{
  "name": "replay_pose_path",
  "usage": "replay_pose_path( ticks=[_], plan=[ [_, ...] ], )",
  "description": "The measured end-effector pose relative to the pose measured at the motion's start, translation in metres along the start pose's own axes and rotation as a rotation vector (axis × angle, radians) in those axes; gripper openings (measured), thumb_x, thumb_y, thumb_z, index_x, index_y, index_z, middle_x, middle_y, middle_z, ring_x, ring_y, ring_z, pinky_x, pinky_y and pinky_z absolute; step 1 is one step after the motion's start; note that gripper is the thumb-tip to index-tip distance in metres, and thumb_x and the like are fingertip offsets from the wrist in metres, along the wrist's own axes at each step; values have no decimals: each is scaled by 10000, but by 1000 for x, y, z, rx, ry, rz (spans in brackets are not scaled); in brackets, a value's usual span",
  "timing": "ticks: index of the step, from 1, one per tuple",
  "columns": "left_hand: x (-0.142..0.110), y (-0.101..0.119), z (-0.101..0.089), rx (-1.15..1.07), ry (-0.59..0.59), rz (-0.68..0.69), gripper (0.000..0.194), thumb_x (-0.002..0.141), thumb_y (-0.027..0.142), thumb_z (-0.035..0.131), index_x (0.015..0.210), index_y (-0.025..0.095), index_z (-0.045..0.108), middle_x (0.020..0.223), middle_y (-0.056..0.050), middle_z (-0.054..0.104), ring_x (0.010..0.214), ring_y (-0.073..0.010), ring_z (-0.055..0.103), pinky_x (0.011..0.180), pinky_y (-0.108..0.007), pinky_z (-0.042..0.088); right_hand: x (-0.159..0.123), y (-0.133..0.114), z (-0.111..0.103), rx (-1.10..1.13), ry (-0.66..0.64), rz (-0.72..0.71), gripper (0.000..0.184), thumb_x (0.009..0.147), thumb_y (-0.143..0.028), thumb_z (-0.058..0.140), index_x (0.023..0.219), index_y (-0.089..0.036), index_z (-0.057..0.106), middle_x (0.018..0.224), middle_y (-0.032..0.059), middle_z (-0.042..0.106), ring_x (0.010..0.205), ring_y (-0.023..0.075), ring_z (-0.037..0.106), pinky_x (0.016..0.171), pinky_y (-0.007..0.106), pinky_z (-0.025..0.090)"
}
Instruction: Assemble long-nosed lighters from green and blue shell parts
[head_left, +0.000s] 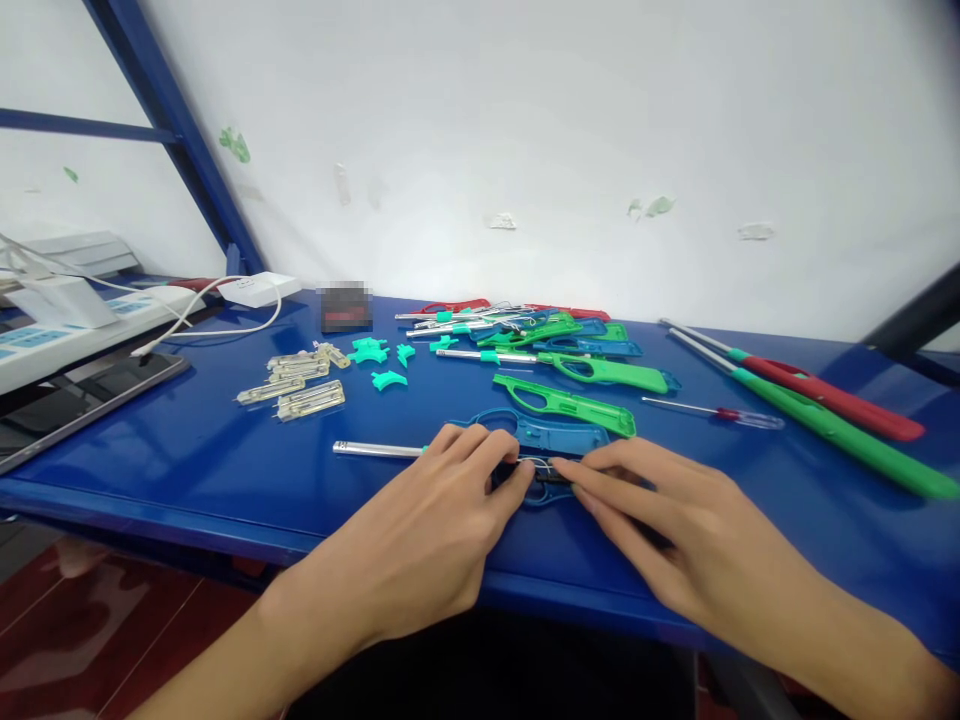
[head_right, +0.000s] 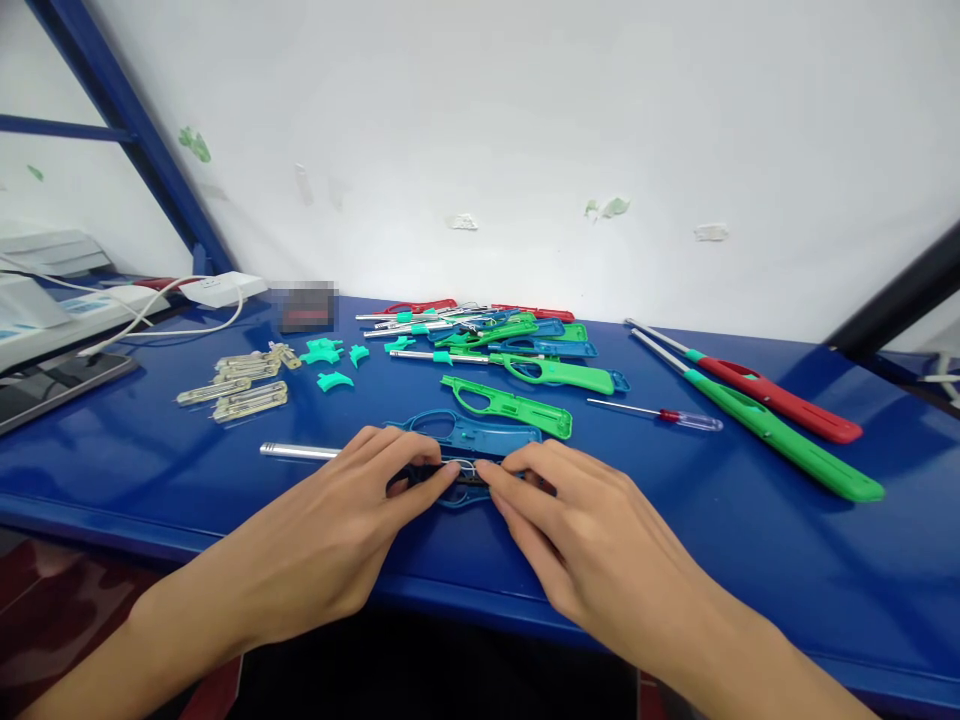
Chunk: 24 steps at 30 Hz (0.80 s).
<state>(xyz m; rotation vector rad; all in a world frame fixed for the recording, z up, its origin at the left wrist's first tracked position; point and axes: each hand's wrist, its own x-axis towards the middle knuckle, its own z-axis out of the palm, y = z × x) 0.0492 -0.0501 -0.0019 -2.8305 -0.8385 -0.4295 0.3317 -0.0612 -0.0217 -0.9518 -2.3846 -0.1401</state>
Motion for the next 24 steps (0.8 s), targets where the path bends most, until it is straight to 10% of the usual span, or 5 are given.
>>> replay_pose_path(
  ticks=[24],
  plan=[
    [26,3,20,-376,220,-179,160,1166,187,691,1152,191,850,1061,-45,865,956,-237,805,883,-383,660,3,0,-4,145,4,124,324,1156,-250,628,1354,-337,870,1121,40,895,958,229,880,875,342,743]
  ],
)
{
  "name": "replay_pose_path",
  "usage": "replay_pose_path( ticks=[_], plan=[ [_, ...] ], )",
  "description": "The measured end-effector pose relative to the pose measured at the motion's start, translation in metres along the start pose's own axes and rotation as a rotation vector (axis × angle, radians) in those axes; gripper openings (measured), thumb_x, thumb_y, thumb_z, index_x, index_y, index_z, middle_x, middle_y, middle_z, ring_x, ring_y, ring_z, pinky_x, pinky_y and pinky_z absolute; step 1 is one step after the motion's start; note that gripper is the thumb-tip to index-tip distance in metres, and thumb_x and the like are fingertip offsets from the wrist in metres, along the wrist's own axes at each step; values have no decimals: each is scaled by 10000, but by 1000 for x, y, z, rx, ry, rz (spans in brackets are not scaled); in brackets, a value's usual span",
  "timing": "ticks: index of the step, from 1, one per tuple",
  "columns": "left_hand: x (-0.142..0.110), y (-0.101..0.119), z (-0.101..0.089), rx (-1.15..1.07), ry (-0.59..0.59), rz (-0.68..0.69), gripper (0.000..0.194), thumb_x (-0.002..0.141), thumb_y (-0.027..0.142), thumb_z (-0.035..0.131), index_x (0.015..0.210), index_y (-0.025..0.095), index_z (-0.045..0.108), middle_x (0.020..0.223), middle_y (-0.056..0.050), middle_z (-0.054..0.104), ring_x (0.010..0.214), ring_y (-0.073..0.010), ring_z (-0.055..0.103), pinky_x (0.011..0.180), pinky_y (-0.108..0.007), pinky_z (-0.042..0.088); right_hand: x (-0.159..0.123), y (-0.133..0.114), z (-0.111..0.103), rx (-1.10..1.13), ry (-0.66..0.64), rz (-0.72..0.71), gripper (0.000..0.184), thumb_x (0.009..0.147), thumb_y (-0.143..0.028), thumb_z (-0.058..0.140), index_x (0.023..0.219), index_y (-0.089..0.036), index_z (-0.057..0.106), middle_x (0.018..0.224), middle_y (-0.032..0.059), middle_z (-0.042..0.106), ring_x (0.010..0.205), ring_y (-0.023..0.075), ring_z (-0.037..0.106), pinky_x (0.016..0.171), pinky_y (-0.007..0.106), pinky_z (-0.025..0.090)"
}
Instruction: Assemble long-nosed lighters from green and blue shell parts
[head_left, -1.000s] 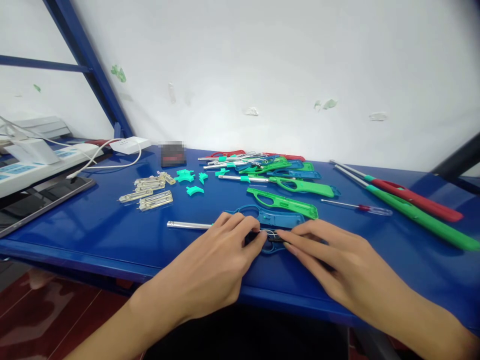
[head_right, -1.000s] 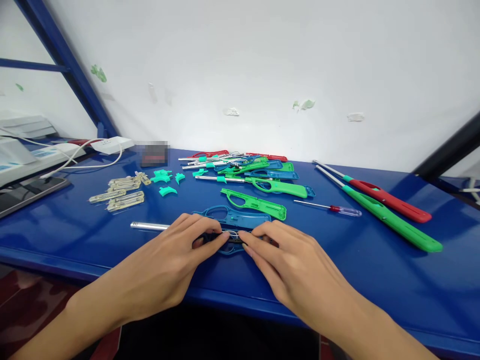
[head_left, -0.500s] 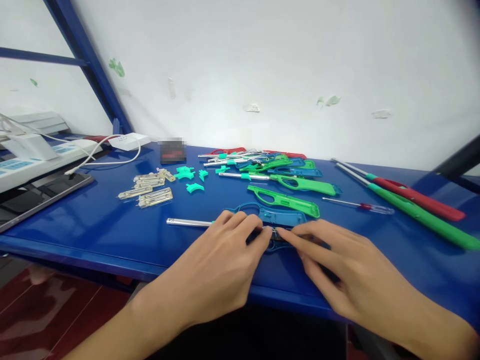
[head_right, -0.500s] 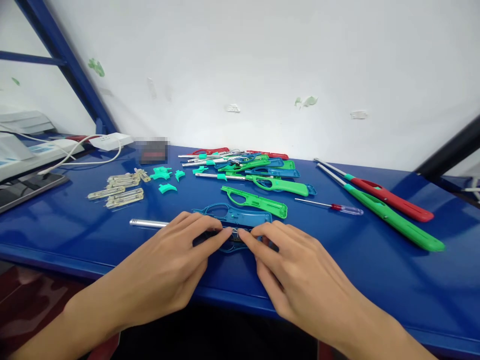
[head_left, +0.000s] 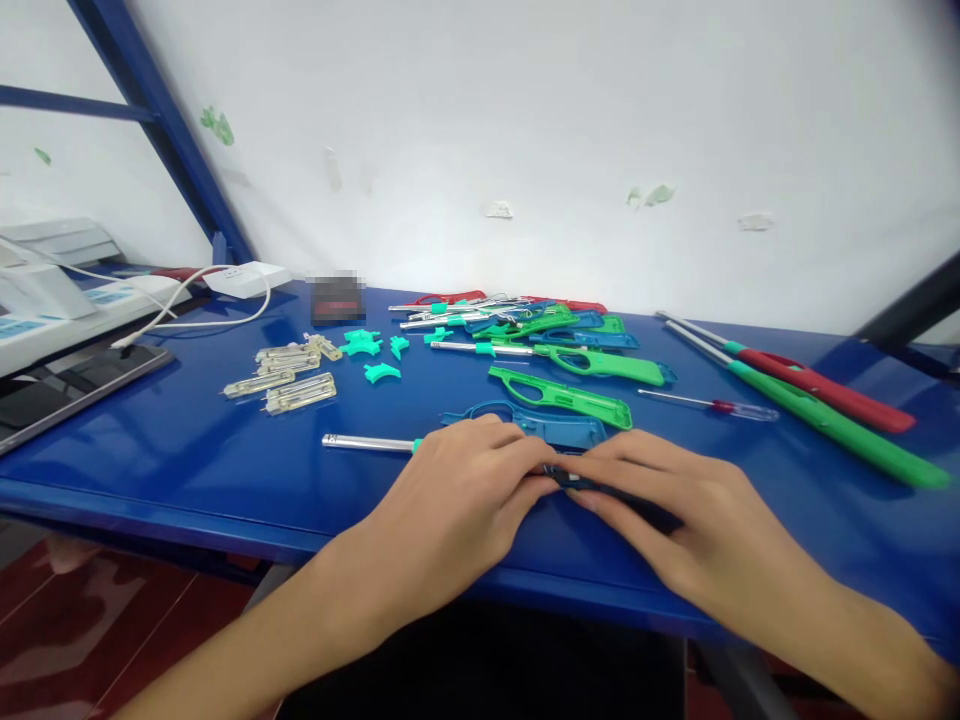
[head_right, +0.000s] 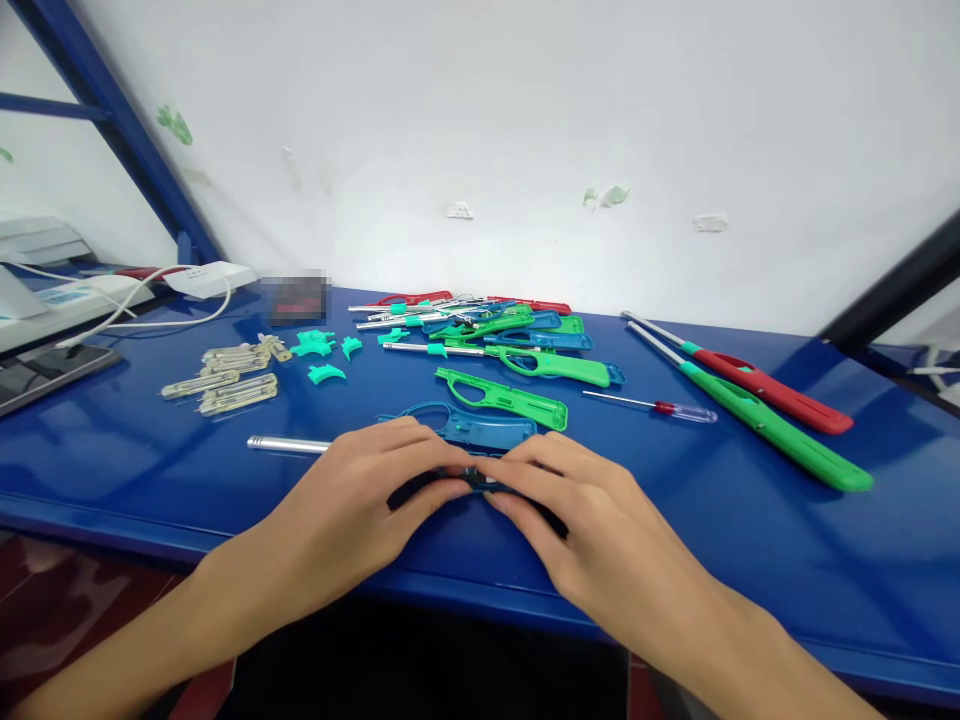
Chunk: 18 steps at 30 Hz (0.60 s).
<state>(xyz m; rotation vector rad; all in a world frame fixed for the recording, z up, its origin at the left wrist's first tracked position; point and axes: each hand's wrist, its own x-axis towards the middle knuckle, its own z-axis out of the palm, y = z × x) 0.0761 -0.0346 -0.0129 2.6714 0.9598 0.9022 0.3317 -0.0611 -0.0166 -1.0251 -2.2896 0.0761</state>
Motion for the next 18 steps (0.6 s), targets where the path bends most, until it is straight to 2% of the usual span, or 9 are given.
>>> replay_pose_path(
  ticks=[3,8,11,18],
  plan=[
    [0,-1,0,2,-11,5,192,1175,182,666,1133,195,853,1061,-45,862,962,-240,793,878,-382,648,-1,3,0,21,18,40,273,1146,-270,654,1301,-319,873,1088,35,917,927,244,891,865,358,750],
    [-1,-2,-3,91,-87,80,313,1120,3,587,1196,167,843,1102,-59,834,938,-253,719,806,-391,610,-2,3,1,15,52,55,190,1145,-296,680,1203,-285,861,1057,33,927,870,237,897,824,331,745],
    [-2,-2,-4,108,-86,90,351,1115,-20,549,1216,159,833,1111,-63,819,931,-246,689,794,-382,596,-1,3,1,9,58,48,178,1145,-291,677,1143,-284,855,1030,21,924,848,224,892,811,318,739],
    [-3,-1,-4,156,-67,143,395,1119,-41,470,1190,145,810,1099,-70,796,926,-234,673,825,-374,609,0,1,1,0,61,28,203,1148,-260,652,1177,-295,850,1033,22,920,853,225,883,806,328,730]
  ],
)
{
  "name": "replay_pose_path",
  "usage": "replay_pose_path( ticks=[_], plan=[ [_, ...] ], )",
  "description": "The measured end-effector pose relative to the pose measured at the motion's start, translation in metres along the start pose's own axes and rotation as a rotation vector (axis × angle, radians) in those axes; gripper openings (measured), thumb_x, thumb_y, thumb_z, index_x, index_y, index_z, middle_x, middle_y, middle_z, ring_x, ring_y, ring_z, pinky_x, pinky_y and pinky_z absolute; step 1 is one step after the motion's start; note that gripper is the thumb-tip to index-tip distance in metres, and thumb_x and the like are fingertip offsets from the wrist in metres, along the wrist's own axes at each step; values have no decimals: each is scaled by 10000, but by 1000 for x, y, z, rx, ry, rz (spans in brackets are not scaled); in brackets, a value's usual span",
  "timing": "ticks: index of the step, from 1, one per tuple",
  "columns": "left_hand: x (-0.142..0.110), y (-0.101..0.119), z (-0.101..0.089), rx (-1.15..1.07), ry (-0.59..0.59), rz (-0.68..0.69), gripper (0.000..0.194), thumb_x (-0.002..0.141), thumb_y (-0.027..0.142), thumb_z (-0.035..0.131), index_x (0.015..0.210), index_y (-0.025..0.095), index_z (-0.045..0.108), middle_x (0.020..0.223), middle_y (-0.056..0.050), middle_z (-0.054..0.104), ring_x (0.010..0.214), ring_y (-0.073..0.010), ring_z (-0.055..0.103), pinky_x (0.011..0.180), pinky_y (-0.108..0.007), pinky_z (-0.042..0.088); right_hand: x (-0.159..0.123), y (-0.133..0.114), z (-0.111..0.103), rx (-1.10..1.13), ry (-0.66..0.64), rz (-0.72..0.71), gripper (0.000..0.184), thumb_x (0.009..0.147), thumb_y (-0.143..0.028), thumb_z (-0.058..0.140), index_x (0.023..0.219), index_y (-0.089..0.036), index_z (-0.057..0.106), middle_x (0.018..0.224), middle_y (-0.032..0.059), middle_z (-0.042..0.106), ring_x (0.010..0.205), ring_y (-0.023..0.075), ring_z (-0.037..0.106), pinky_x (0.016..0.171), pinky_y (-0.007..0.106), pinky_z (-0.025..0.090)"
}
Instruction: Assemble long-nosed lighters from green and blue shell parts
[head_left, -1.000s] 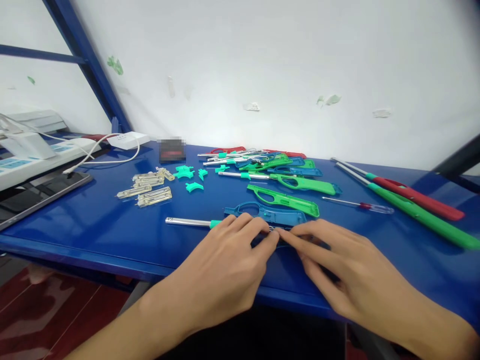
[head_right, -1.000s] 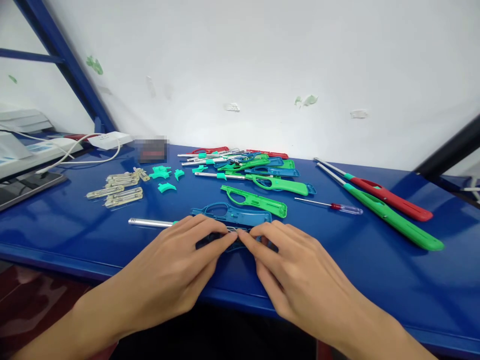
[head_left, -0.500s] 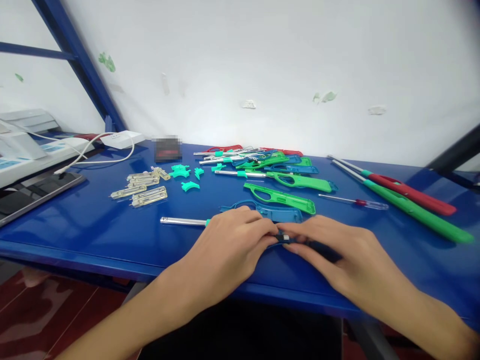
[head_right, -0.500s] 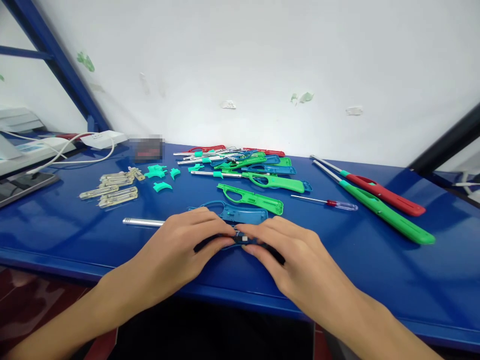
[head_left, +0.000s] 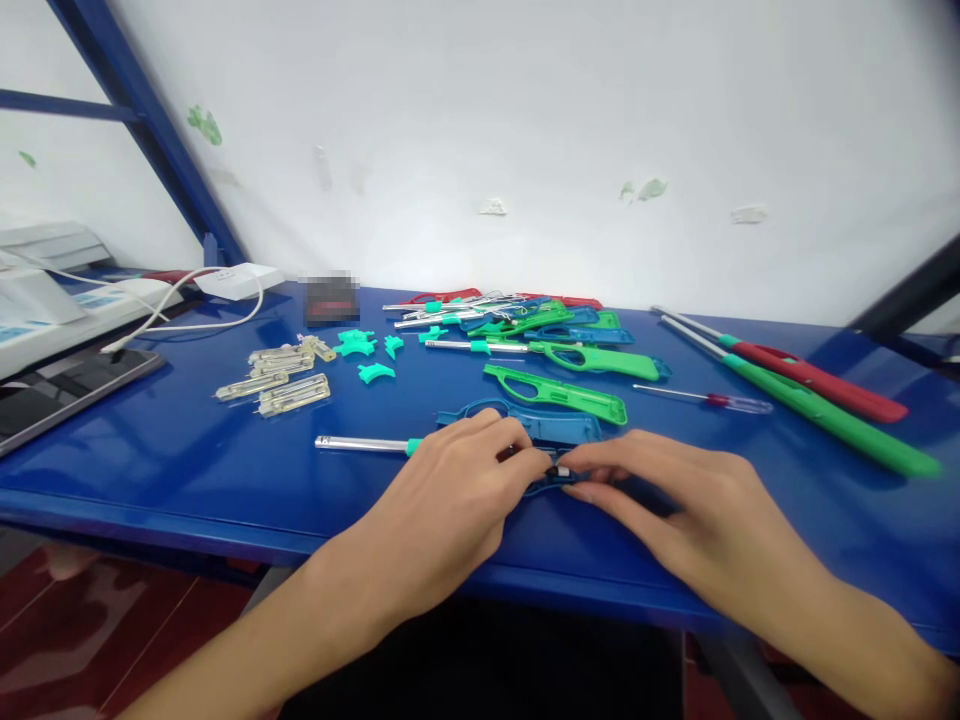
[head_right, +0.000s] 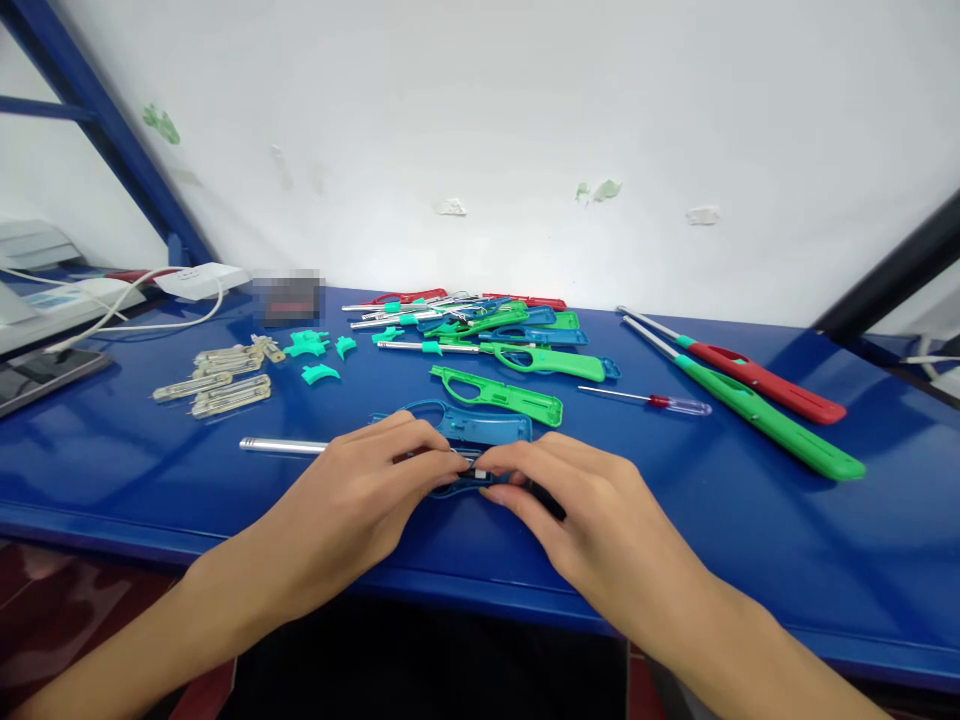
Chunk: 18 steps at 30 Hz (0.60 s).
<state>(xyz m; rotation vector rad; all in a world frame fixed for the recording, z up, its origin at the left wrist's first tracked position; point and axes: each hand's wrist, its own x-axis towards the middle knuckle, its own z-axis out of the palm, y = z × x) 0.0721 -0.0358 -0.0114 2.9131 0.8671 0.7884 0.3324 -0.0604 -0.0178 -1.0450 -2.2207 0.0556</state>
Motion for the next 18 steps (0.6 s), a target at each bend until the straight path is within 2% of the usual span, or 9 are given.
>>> replay_pose_path(
  ticks=[11,18],
  plan=[
    [1,1,-1,61,-15,46,441,1086,-77,417,1183,96,811,1084,-101,784,929,-255,693,820,-397,647,2,-3,-2,10,-8,-64,223,1175,-235,619,1090,-271,822,981,17,899,845,202,872,788,290,714],
    [-1,2,0,20,-1,11,412,1081,-73,433,1118,106,803,1055,-92,776,930,-234,726,829,-374,671,4,-5,-2,27,-20,-83,250,1168,-209,614,1079,-262,841,979,12,906,849,188,872,809,274,714]
  ],
)
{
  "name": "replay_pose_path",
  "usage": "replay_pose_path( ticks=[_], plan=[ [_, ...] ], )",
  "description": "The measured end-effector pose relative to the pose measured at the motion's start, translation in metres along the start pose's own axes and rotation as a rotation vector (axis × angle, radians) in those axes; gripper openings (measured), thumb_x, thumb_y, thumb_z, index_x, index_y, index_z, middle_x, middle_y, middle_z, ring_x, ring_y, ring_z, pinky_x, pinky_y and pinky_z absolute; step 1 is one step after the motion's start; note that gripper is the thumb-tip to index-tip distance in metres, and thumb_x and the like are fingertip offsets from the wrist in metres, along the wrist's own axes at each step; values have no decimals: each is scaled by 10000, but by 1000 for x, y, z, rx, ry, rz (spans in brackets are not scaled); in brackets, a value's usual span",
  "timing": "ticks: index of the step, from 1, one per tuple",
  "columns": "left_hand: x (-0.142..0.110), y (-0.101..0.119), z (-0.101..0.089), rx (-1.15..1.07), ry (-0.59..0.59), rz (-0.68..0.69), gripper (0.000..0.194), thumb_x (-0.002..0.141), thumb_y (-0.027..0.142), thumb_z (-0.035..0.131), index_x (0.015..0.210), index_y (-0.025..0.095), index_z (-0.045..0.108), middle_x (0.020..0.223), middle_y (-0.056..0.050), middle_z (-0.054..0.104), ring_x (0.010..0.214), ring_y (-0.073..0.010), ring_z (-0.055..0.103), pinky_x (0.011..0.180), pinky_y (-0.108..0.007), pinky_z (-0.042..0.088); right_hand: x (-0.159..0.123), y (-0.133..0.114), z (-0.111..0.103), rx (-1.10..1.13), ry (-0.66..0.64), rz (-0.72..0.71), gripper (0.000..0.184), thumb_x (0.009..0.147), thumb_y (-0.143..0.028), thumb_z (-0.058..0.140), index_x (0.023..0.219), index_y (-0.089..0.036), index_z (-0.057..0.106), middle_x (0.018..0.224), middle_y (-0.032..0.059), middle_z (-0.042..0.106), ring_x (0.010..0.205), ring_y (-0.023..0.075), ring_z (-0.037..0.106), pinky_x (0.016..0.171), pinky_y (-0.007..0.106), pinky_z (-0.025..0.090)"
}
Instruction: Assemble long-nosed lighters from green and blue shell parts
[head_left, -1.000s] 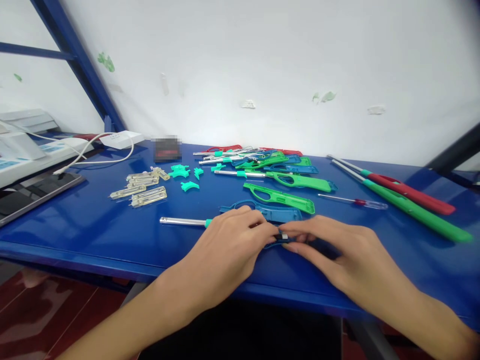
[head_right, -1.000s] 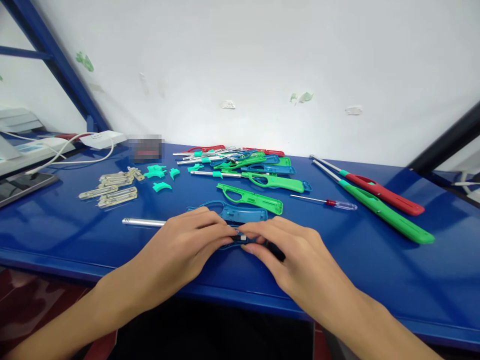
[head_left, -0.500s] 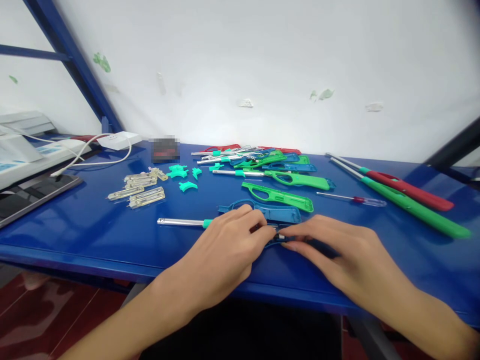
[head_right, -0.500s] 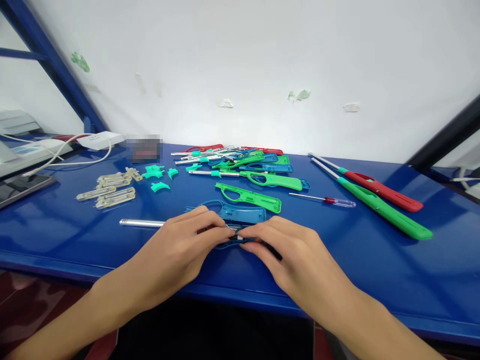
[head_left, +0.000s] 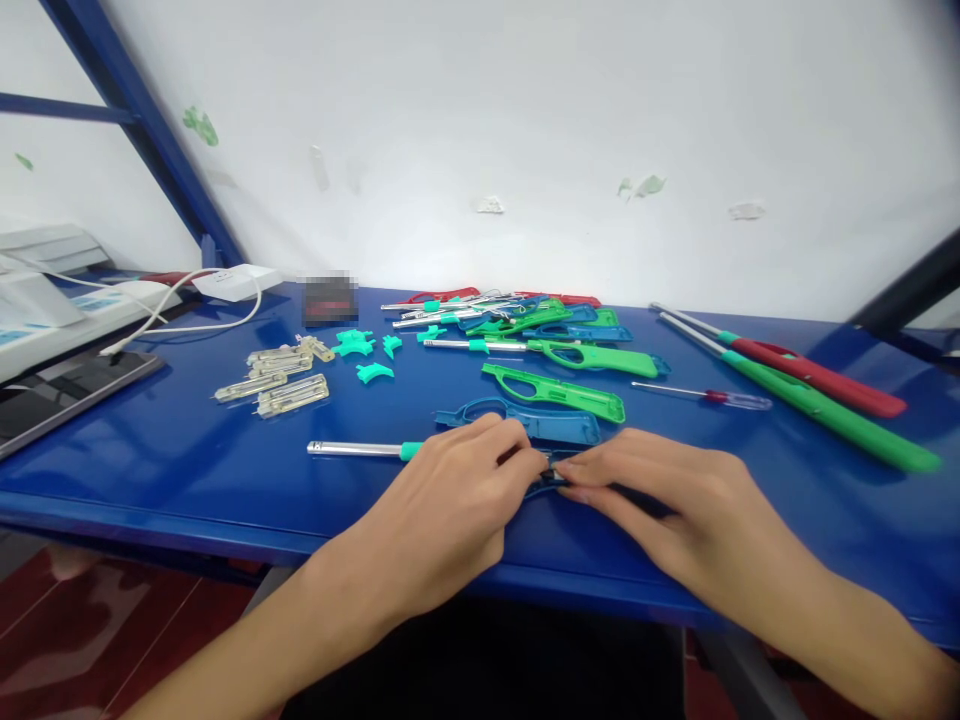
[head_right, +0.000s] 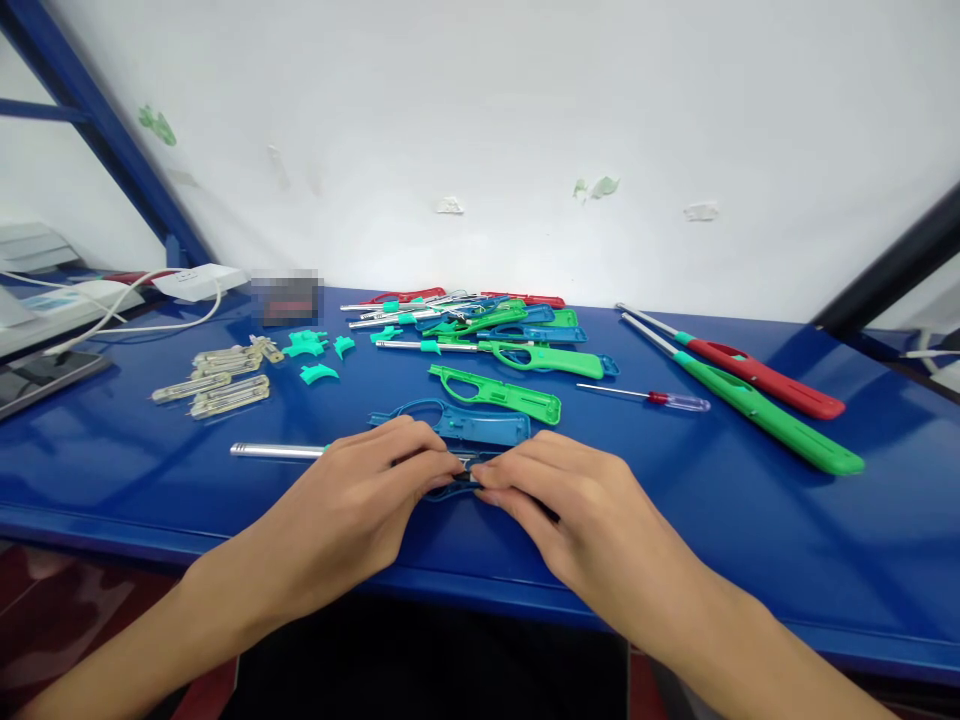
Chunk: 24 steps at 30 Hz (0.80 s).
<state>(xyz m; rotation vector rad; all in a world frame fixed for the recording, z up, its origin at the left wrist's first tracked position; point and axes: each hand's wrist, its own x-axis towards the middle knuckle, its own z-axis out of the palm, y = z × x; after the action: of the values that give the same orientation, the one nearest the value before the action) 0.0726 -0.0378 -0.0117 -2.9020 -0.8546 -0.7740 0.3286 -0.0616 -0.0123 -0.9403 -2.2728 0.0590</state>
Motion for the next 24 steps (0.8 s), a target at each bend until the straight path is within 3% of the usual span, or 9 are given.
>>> replay_pose_path(
  ticks=[6,24],
  plan=[
    [-1,-1,3,-34,66,19,367,1079,-58,469,1086,102,800,1019,-82,775,874,-214,747,786,-350,666,-1,0,1,-4,-3,10,275,1169,-209,603,1088,-263,860,982,22,912,833,195,871,787,286,717],
    [-4,0,1,-80,85,-3,305,1069,-40,542,1119,74,820,1050,-120,792,935,-277,775,829,-418,704,-4,3,3,-50,14,0,204,1190,-264,630,1176,-257,833,984,0,892,810,170,851,795,267,684]
  ],
)
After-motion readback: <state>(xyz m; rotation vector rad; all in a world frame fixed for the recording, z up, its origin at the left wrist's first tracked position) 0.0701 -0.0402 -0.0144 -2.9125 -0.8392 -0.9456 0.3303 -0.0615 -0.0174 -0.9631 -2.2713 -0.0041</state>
